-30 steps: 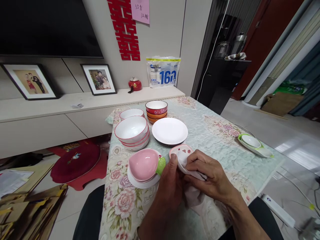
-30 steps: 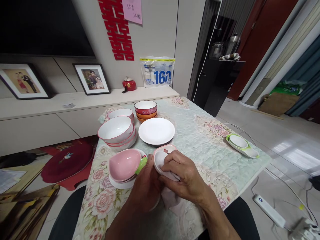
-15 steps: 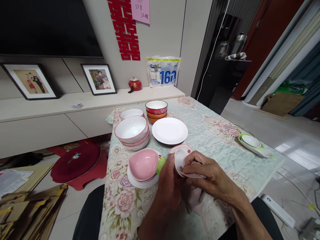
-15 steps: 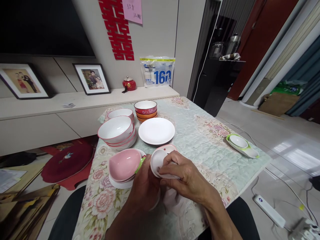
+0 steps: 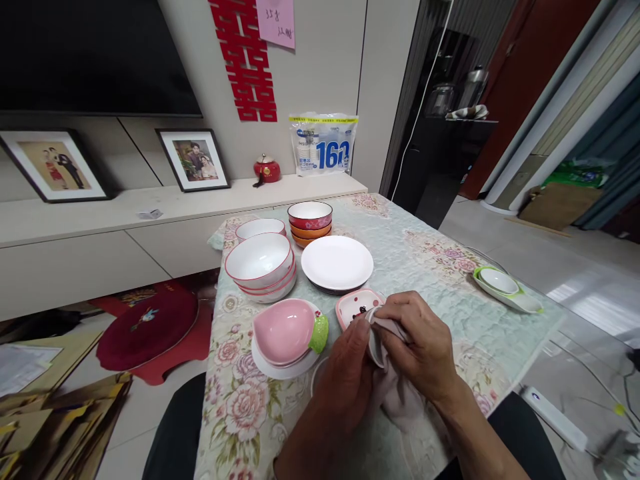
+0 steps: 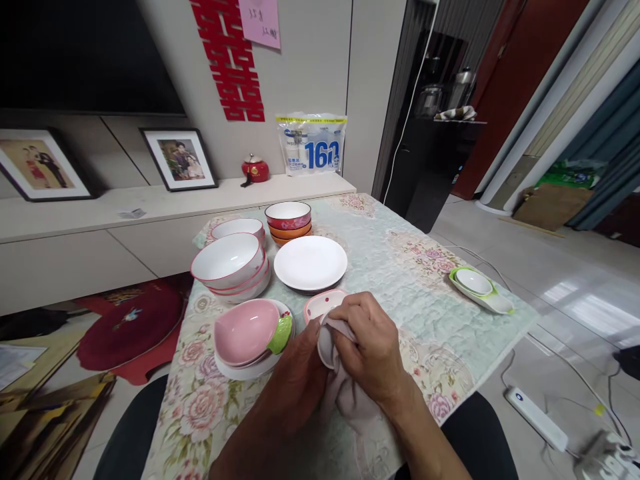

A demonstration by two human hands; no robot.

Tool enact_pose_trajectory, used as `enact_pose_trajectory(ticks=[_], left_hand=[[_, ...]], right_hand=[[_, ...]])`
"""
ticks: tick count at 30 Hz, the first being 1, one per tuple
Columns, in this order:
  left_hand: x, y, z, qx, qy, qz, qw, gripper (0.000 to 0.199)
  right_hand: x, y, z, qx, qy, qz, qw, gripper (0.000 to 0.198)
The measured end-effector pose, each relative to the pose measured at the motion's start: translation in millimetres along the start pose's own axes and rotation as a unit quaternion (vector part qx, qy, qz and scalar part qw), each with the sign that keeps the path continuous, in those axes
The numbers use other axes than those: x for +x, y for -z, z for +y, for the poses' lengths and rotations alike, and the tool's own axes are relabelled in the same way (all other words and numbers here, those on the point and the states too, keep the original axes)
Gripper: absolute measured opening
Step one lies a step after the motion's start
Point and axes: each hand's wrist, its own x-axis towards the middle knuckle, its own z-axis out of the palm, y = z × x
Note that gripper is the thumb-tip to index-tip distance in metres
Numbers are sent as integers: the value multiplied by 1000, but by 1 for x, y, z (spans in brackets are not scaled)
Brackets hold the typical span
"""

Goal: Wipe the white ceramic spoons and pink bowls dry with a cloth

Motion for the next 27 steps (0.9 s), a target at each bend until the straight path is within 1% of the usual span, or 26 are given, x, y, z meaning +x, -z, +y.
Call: enact_pose_trajectory(ticks=[1,3,6,8,10,12,15,16,17,18,20,22,25,27], left_hand=[[0,-3,3,15,-1,-15,1000,30],[-1,-7,8,57,-32,-18,998,29],[-2,-7,10,91,-57,0,994,33],[-2,-2,8,119,-65,27,990,37],[-2,4,6,144,-68,54,986,34],[-2,9,5,153,-65,61,984,27],[-1,8,7,159,-59,33,985,19],[-2,6,9,155,-54,18,986,23],[-2,2,11,151,-47,5,987,33],[-2,-1,13,148,-45,-6,988,37],[-3,-7,19,169,-50,-17,984,33],[-3,-8,22,204,-78,-34,975,29],[-2,-4,18,211,-99,-66,970,36],[-1,1,11,216,-108,-58,969,42]], right_hand=[[0,0,0,-12,-19,7,1000,15],[-1,1,2,-29,-66,-1,997,10],[-1,4,5,-45,-138,-53,988,10],[0,6,5,-41,-152,-94,983,10],[1,8,3,-10,-124,-124,984,10],[2,9,-1,39,-62,-128,989,13],[3,8,-4,64,33,-83,994,20],[3,8,-4,56,49,-63,995,22],[2,8,-4,43,53,-44,997,23],[2,8,-4,30,48,-25,998,22],[2,8,-4,12,10,2,1000,17],[3,8,-3,6,-41,8,999,10],[3,8,-2,4,-125,-3,992,3],[3,8,0,-7,-173,-19,985,4]])
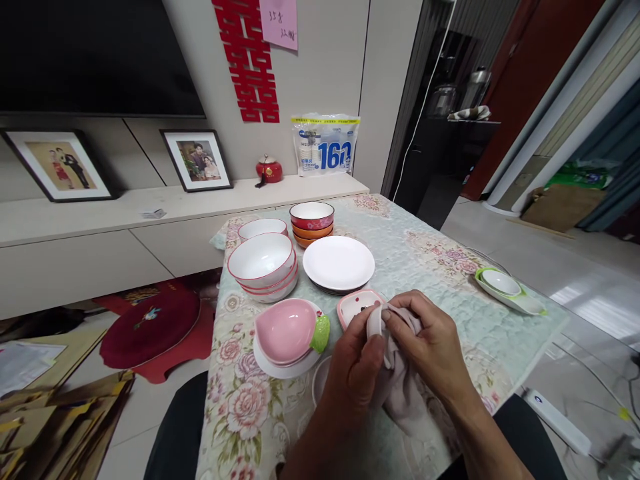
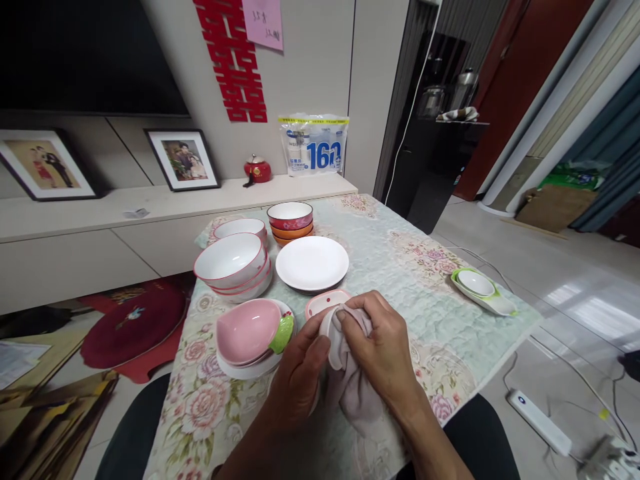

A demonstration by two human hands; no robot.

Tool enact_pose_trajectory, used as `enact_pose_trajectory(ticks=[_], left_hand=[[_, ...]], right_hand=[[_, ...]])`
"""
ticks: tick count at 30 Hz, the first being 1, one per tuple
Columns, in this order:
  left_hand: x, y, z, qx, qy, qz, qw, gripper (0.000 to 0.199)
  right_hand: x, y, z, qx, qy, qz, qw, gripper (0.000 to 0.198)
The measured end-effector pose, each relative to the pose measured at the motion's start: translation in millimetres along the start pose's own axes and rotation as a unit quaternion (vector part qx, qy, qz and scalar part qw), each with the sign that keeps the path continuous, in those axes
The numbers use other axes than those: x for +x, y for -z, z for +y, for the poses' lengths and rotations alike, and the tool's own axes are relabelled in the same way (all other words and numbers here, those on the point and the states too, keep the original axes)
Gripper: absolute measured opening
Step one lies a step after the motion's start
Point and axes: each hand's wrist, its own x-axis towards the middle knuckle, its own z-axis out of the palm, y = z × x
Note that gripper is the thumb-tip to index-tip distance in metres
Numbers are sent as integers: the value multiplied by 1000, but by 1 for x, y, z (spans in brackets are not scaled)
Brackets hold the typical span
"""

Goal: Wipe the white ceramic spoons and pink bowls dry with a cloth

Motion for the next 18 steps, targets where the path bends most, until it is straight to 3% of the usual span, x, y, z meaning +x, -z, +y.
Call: enact_pose_trajectory(ticks=[5,10,13,15,18], left_hand=[[-3,-1,-14,-18,9,35,999,51],[0,0,-4,36,0,42,998,35],[2,0,11,101,-33,53,993,27],[2,-1,16,132,-56,78,987,23],[1,-1,9,79,-40,50,995,25]], right_hand=[[-2,1,-1,-20,-32,-81,996,6],[-1,8,-10,88,-24,-148,985,7],[-1,9,-10,137,19,-119,983,10],[-1,6,-7,115,76,-75,988,15],[-4,-1,-2,37,123,-27,991,20]])
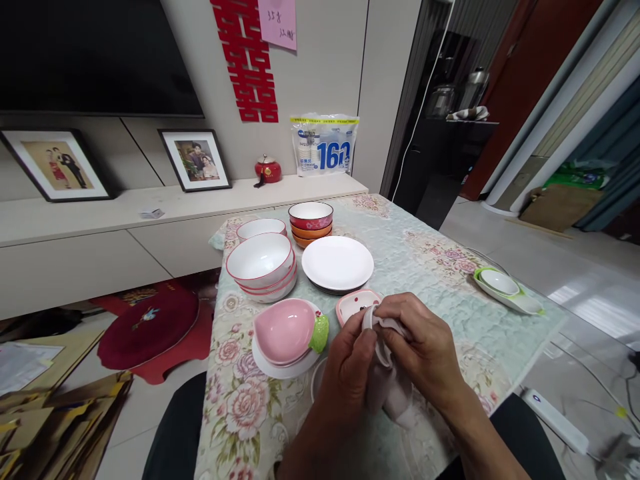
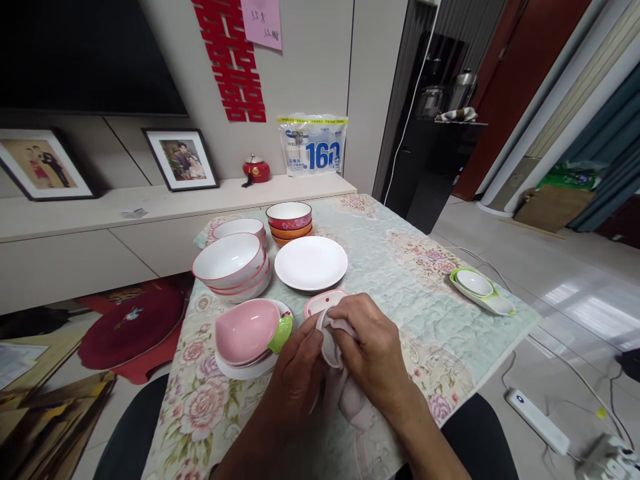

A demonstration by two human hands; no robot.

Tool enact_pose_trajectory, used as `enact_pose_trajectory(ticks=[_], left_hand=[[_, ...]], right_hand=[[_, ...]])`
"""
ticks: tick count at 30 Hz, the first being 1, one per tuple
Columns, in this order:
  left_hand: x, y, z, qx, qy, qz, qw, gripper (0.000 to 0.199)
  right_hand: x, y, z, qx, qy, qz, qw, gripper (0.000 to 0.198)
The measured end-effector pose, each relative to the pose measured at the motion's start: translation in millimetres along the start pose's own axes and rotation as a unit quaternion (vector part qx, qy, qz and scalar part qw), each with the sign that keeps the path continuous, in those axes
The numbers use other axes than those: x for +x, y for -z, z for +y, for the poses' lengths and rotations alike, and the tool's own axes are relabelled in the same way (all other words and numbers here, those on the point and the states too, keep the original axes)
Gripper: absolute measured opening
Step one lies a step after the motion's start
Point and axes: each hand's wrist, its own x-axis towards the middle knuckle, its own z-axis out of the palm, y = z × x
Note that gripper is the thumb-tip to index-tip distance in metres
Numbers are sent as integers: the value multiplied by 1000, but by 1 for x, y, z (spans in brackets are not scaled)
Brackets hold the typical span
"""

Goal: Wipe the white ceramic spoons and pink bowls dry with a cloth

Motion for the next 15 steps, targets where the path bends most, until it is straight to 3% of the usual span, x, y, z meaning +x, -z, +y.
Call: enact_pose_trajectory(ticks=[2,4,8,11,15], left_hand=[[-2,-1,-11,-83,15,-20,996,31],[-3,-2,-23,-126,25,3,992,37],[-5,-1,-31,-124,34,33,991,47],[-3,0,-26,-134,39,38,989,49],[-3,-1,-19,-146,41,42,988,42]], right_hand=[[-2,-3,2,-38,-19,-9,999,18],[-2,-3,1,-39,-59,-43,997,16],[1,4,-6,69,-149,-130,978,16],[5,11,-10,170,-217,-154,949,6],[9,15,-8,227,-179,-179,940,9]])
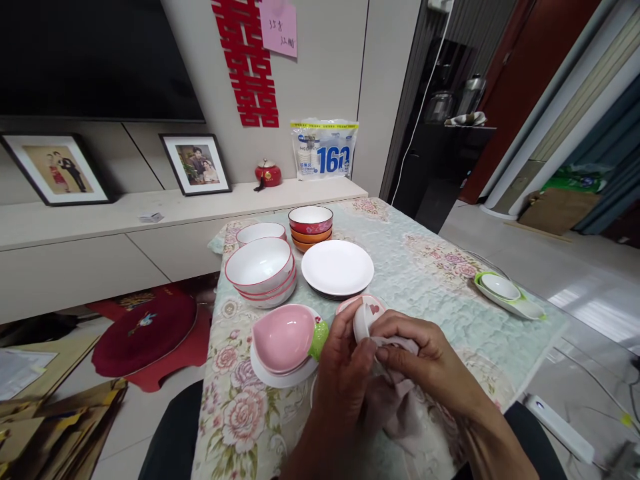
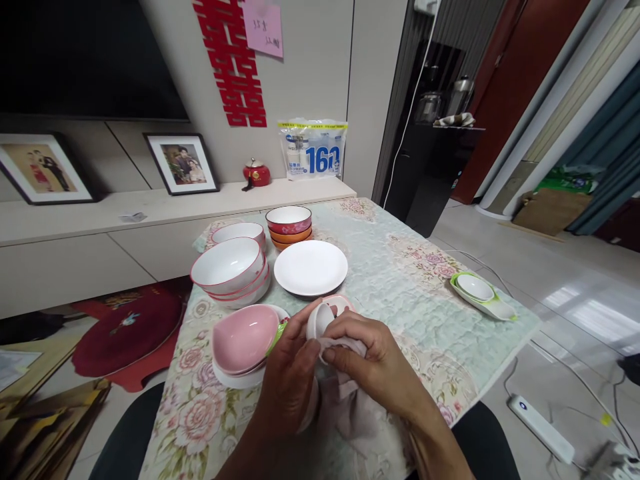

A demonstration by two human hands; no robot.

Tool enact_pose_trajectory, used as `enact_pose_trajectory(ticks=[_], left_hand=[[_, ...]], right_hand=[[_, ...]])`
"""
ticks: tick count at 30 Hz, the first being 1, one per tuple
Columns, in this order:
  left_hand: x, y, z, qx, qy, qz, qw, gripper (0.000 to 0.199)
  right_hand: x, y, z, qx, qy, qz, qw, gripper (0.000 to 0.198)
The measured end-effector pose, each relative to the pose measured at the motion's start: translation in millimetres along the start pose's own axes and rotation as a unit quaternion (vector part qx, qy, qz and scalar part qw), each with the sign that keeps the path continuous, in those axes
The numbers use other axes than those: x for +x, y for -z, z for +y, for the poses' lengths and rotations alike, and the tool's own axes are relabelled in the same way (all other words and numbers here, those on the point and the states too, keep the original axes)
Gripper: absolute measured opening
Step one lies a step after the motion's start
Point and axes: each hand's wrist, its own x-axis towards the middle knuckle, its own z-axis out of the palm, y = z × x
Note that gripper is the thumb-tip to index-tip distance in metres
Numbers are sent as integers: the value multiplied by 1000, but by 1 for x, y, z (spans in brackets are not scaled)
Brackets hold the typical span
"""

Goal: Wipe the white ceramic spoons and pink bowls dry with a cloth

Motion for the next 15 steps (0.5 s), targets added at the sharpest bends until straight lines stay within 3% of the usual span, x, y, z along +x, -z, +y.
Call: enact_pose_trajectory(ticks=[3,6,10,15], left_hand=[[-1,2,-2,36,-4,12,999,39],[1,8,-7,92,2,10,996,40],[3,10,-8,135,6,-14,991,37],[3,6,1,193,-15,-42,980,40]], right_hand=[[1,1,3,-64,34,-19,997,11],[0,-1,8,-173,43,7,984,18],[1,-8,18,-280,55,87,954,23],[3,-13,24,-341,171,204,902,24]])
